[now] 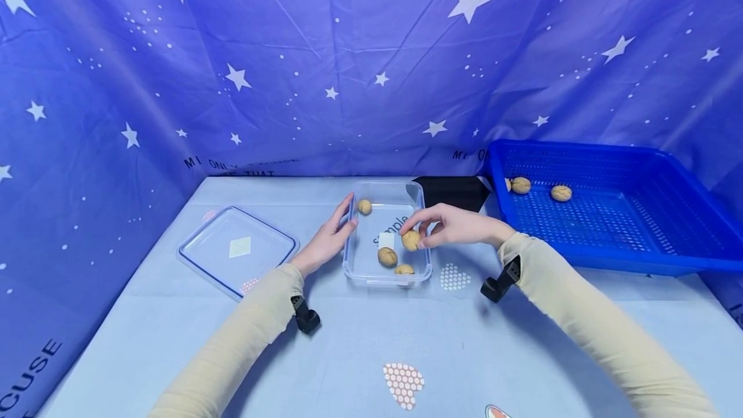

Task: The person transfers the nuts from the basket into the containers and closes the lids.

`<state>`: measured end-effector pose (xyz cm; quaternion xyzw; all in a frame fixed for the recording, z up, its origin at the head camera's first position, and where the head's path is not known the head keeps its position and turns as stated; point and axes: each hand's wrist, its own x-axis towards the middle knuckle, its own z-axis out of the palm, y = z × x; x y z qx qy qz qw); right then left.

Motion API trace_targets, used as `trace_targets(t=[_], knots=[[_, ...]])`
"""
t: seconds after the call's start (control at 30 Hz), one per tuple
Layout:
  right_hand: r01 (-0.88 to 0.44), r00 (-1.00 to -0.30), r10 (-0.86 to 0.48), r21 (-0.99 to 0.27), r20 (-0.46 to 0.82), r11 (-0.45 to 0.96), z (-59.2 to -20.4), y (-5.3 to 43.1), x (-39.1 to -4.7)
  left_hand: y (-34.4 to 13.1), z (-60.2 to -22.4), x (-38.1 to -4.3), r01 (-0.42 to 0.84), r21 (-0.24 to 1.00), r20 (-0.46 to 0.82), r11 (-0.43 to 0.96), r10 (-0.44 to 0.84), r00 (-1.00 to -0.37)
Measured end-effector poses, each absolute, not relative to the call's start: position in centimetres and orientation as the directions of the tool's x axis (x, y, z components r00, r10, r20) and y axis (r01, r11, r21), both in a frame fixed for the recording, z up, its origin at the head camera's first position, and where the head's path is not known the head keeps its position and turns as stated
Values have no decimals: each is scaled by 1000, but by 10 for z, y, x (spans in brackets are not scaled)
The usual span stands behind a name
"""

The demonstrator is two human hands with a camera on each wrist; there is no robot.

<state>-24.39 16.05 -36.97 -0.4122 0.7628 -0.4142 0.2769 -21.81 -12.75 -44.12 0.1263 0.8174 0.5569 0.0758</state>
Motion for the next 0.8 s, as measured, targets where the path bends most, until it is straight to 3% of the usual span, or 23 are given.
trace_targets(t=[0.53,0.8], knots=[[-434,-497,-864,-838,-83,330,-372,158,-241,-125,-439,-217,97,896,-18,433,253,-967],[-442,-536,-843,-833,-53,333,-367,164,-239,-124,-441,-217,115,880,1,461,241,-971]])
